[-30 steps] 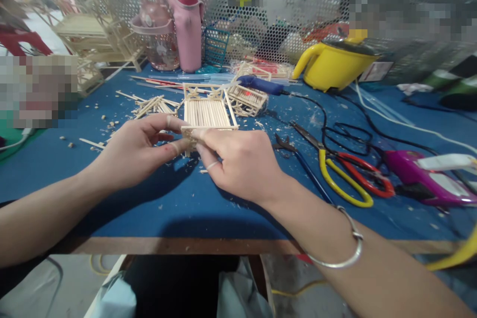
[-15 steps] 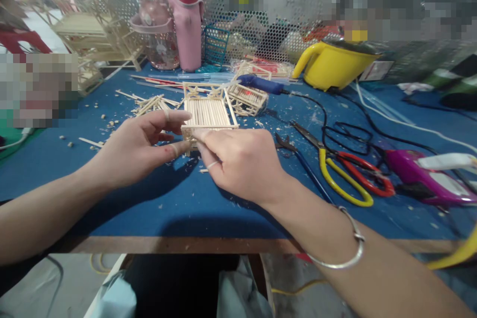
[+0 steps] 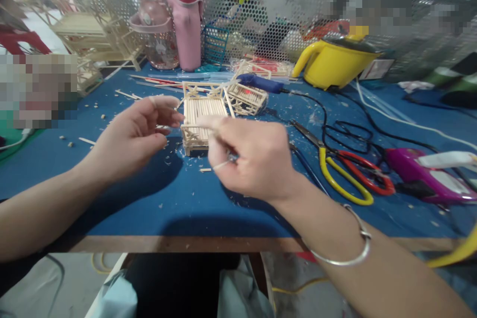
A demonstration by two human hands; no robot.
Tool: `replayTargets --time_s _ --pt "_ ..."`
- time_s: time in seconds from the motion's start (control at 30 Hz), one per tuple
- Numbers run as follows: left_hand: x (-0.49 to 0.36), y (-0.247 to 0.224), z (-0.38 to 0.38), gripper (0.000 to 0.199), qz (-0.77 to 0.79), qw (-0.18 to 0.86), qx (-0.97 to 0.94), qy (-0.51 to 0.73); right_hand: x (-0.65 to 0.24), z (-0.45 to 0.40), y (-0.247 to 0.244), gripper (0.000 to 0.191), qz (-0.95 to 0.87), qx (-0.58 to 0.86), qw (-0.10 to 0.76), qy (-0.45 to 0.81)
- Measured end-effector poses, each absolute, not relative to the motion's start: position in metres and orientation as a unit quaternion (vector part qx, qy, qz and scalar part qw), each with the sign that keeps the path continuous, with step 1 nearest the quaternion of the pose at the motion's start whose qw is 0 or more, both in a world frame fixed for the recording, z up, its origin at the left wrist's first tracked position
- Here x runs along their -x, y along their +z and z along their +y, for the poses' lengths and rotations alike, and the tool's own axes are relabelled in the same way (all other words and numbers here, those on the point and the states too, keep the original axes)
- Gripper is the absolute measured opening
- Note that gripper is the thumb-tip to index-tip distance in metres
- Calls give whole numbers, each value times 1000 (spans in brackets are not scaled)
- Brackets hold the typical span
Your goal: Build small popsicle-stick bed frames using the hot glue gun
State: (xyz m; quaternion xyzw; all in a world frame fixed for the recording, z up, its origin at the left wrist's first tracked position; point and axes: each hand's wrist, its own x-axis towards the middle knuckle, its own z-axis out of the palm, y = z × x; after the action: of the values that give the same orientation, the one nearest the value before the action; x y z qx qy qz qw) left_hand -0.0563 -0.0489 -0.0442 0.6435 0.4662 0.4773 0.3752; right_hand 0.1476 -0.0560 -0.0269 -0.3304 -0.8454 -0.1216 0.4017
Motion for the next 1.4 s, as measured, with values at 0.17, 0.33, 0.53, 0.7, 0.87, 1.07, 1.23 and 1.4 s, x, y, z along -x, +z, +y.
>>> replayTargets --time_s 0.17,0.33,0.53,0.7,0.87,1.07,1.23,1.4 --pt "64 -49 -35 32 465 271 -621 570 -181 -24 -9 17 -681 386 610 -124" --pt "72 -56 -21 16 512 146 -610 587 -216 18 -9 18 -634 336 690 -93" --pt "95 -62 -8 50 589 101 -549 584 -213 23 -22 19 -662 418 618 -69" --pt "103 -64 -5 31 593 37 -536 599 -212 18 -22 22 -684 426 592 -19" --pt "100 -62 -8 19 576 36 -544 609 -213 20 -25 20 -718 445 534 24" --pt "100 -63 -8 27 570 98 -551 601 -208 23 -31 54 -745 386 544 4" --pt "106 -62 -7 47 598 92 -523 601 -205 15 -28 27 -730 429 528 72" --pt "118 -60 -4 43 620 44 -479 620 -206 16 -28 36 -720 460 515 66"
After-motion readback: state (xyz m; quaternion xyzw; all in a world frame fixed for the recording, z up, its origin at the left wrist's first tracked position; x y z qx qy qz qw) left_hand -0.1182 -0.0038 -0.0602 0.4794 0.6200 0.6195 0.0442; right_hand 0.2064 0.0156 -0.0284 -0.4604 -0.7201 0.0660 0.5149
